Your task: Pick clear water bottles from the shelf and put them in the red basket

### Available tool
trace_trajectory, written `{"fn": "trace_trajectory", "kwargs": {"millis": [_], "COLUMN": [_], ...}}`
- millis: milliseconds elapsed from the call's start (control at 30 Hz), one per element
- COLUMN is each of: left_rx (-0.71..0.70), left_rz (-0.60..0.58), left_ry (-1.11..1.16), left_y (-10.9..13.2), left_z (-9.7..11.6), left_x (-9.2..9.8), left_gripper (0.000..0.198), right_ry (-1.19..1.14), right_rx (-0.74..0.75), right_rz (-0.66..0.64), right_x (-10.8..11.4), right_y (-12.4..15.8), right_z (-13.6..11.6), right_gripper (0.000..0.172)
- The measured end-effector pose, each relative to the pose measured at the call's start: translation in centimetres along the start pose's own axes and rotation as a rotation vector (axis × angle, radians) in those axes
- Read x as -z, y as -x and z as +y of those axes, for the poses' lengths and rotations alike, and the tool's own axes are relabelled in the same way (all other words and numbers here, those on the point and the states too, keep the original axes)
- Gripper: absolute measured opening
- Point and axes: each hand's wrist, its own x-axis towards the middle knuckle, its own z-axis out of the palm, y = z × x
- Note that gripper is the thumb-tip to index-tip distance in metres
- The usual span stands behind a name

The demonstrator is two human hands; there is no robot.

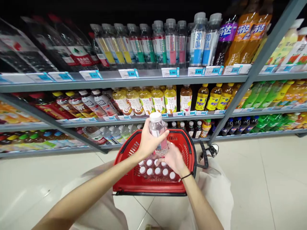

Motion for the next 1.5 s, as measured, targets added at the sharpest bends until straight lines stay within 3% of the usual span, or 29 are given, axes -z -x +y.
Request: {"fn": "trace_trajectory", "kwargs": {"millis": [100,233,367,500,567,667,733,833,900,1033,1133,1267,1500], "left_rx": [0.060,0.020,-0.022,0.009,0.040,0.107,0.195,0.293,0.314,0.359,0.335,0.244,0.263], "left_rz": [0.032,-0.085,-0.082,-0.095,-0.147,-0.239,-0.272,-0.314,-0.347,-0.335,-0.315,-0.412,-0.683], "left_ry": [-0.042,0.141,0.209,0.274,0.312,0.359,0.387,0.331,0.257,0.187,0.051,-0.280,-0.572], "left_y": [1.6,1.9,2.1,1.1,0.1,-1.4,-2.1,-2.4,-2.4,-1.8,0.0,3.4,8.1], "left_z": [-3.0,-4.7,-4.8,-4.6,-4.8,-5.1,-5.3,-5.6,-5.9,-8.0,-10.9,-15.4,-22.4], "left_x": [0.3,1.0,1.2,1.5,2.0,2.8,3.1,2.8,2.3,0.4,-1.4,-3.9,-9.5], "left_gripper": [0.067,0.071,0.082,0.079,0.073,0.063,0.065,0.071,0.072,0.069,0.063,0.050,0.042], "right_ry": [-0.154,-0.209,-0.187,-0.194,-0.136,0.116,0.292,0.558,0.776,1.085,1.117,1.105,1.167], "right_rx": [-0.075,-0.162,-0.155,-0.179,-0.133,0.044,0.186,0.369,0.415,0.318,0.316,0.370,0.354], "right_rz": [-0.039,-0.085,-0.075,-0.064,0.007,0.241,0.402,0.523,0.551,0.544,0.581,0.643,0.591], "right_x": [-1.1,-0.9,-0.4,-0.2,0.3,1.6,2.6,4.2,5.3,7.3,8.6,9.7,10.7], "right_y": [0.8,1.8,2.4,2.7,2.7,2.9,3.1,3.7,4.3,5.6,6.5,7.5,8.6], "right_z": [2.5,4.5,3.8,2.3,1.7,1.4,1.3,0.8,0.2,-1.2,-2.1,-2.7,-2.9], "right_gripper": [0.046,0.043,0.041,0.047,0.048,0.044,0.056,0.071,0.070,0.073,0.057,0.035,0.031]}}
